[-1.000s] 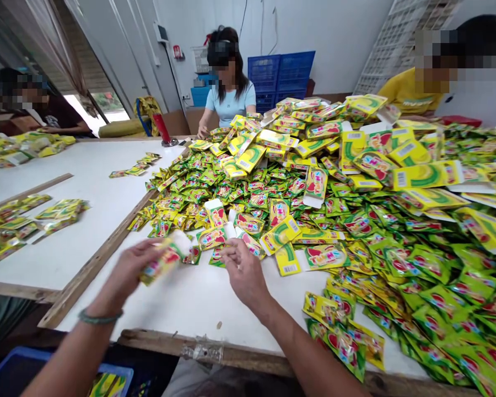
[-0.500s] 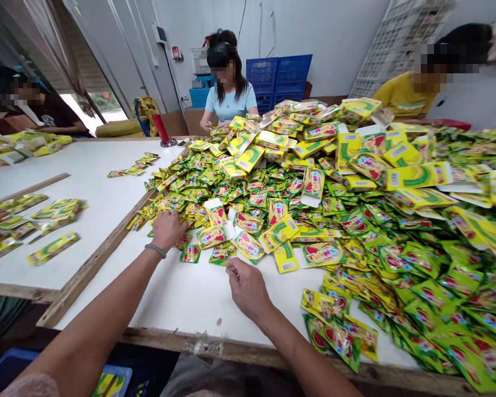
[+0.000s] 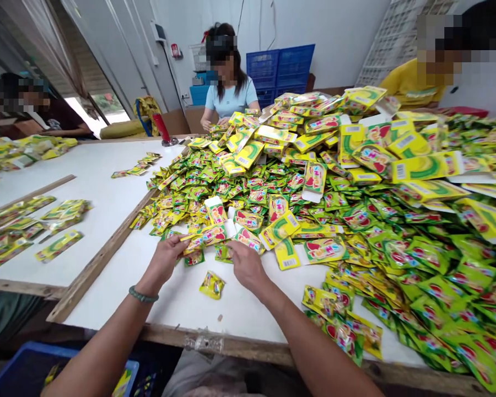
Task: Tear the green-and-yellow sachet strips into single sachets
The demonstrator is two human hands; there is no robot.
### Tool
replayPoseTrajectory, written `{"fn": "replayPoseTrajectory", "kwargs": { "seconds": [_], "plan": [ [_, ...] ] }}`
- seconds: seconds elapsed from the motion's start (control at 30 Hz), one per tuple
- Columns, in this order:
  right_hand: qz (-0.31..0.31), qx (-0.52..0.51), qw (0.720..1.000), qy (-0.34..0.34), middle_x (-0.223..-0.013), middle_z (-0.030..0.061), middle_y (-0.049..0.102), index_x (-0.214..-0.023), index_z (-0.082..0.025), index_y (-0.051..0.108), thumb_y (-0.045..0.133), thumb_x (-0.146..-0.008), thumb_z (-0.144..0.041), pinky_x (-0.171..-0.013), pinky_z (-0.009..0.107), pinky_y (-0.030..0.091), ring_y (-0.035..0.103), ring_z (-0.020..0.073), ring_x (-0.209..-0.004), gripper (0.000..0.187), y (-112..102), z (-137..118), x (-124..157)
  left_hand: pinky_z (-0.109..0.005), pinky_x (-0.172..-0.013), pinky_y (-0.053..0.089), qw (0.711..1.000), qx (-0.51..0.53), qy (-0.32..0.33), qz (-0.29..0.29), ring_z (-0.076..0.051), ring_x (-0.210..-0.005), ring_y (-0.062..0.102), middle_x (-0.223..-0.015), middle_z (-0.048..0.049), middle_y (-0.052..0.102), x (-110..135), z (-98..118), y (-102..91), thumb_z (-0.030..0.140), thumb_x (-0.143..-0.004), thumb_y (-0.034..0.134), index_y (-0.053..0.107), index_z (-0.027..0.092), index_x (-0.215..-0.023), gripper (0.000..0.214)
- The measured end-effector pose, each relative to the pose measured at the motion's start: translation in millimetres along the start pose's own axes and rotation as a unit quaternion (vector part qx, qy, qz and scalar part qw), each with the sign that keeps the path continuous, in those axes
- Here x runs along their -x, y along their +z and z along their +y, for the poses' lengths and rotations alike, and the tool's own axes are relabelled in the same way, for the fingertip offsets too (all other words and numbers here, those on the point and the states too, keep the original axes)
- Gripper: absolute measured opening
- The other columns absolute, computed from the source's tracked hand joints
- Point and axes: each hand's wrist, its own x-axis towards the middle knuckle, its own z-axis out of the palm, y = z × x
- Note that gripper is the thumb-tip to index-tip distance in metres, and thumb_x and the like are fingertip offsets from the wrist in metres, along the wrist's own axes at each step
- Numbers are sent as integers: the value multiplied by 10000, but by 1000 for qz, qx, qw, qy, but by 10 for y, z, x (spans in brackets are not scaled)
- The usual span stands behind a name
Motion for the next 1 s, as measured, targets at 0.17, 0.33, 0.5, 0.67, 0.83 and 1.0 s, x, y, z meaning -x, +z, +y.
{"fn": "replayPoseTrajectory", "kwargs": {
  "seconds": [0.17,0.33,0.5,0.67,0.83,1.0],
  "plan": [
    [17,-182,980,80,-651,-15,570,-1032,-179,607,460,-837,-309,-560,248,417,533,144,-602,277,-187,25,48,-230,-547,418,997,-3,-41,-69,-111,-535,531,-590,4,622,183,-99,390,343,-604,720,668,128,-719,250],
    [-7,-35,998,50,-733,5,625,-954,-199,634,452,-817,-194,-632,257,410,548,157,-673,229,-255,-94,94,-205,-516,398,986,-1,-67,-153,-94,-505,521,-563,-2,615,300,-69,555,345,-641,702,654,122,-660,229],
    [21,98,995,-5,-891,77,655,-1012,-172,601,385,-819,-96,-729,282,426,579,191,-820,299,-189,-133,173,-208,-549,429,979,51,-96,-173,-95,-531,543,-579,0,605,380,-67,621,347,-664,688,621,128,-650,229],
    [35,1,998,43,-866,72,658,-973,-178,606,419,-865,-199,-742,294,454,593,187,-816,218,-153,-83,172,-210,-521,421,985,14,-54,-164,-92,-524,524,-619,15,613,393,-100,712,324,-606,761,612,134,-756,285],
    [-93,-324,932,132,-843,37,667,-1001,-173,609,552,-810,-443,-656,291,503,624,177,-765,335,-236,-104,141,-217,-485,402,977,18,-46,-206,-86,-485,493,-610,30,587,362,-82,675,354,-620,749,567,152,-764,307],
    [-29,-302,941,149,-830,36,677,-906,-164,628,620,-751,-396,-634,290,495,617,184,-747,279,-294,-104,108,-274,-585,438,975,-113,26,-188,-163,-625,592,-734,-22,640,164,86,553,419,-650,715,539,185,-939,411]
  ]
}}
